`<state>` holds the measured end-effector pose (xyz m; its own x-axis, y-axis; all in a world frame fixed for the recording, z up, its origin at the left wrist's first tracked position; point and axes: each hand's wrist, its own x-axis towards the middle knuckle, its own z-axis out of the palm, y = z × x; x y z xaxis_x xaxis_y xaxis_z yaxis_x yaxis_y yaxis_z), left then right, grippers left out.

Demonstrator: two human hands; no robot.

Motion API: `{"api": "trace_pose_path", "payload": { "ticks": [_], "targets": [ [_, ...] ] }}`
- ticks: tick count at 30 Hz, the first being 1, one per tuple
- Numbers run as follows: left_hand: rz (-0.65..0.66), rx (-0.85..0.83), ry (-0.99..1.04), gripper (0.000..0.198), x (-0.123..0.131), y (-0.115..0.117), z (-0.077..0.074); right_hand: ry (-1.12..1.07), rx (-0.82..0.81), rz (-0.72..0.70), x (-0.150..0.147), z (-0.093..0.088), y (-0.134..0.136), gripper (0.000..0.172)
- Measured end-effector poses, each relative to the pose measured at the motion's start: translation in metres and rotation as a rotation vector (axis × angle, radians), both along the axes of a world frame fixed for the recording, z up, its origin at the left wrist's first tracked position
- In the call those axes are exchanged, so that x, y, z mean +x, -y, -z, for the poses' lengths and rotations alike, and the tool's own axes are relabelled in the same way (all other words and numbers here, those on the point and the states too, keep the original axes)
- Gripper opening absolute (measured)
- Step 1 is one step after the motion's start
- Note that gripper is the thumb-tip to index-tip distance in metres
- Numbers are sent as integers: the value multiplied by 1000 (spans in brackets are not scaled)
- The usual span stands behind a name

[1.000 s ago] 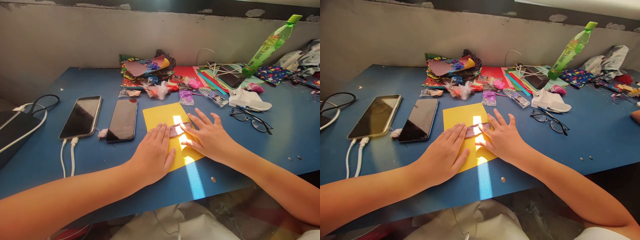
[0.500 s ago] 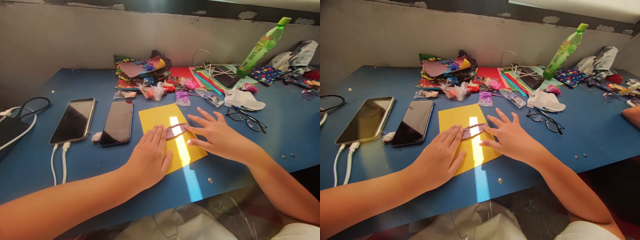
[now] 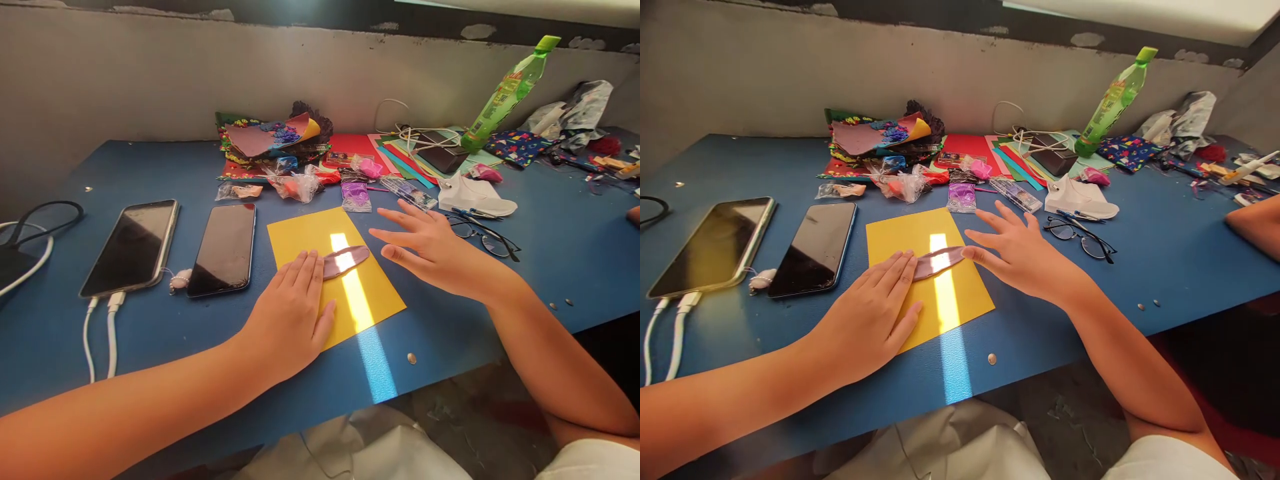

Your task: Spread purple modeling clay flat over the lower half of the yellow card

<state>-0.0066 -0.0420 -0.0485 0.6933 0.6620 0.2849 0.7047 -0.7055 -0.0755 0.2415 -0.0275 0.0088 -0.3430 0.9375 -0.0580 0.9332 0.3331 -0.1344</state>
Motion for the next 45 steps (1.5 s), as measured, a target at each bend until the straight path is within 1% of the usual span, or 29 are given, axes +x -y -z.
{"api": "trace_pose_path", "payload": {
  "ticks": [2, 5, 8, 11, 14, 18, 20, 23, 27, 30, 35, 40, 42, 45],
  "targets": [
    [2, 21, 7, 61, 1, 0, 0, 23, -13, -15, 0, -1, 0, 57],
    [7, 42, 16, 61, 1, 0, 0, 102, -83, -65, -8, -1, 4, 54],
    [8, 57, 16, 59, 1, 0, 0, 179, -106, -40, -19, -1, 9, 54],
    [13, 69, 5, 60, 1, 0, -1, 223, -112, -16, -24, -1, 11, 52],
    [13, 61, -4, 60, 1, 0, -1, 195, -109, -23, -19, -1, 9, 53],
    [-13, 38, -3, 61, 1, 0, 0, 28, -64, -43, -10, -3, 6, 56],
    [-22, 28, -12, 62, 1, 0, 1, -4, -29, -29, -8, -3, 5, 59],
    [-17, -1, -16, 62, 0, 0, 0, 54, -83, -28, -8, -1, 5, 63],
    [-16, -12, -8, 63, 1, 1, -1, 103, -167, -29, -10, 1, 6, 72],
    [-17, -31, -10, 63, 1, 0, -1, 81, -167, -60, -11, 1, 7, 75],
    [-19, -33, -8, 61, 2, 0, -1, 68, -165, -71, -14, 0, 9, 70],
    [-19, -30, -7, 61, 1, 1, -1, 124, -208, -25, -16, -1, 9, 79],
    [-16, -44, 2, 61, 1, 1, -1, 144, -217, -36, -17, 0, 9, 80],
    [-21, -26, -6, 61, 1, 1, -1, 135, -190, -72, -20, 3, 10, 79]
  ]
}}
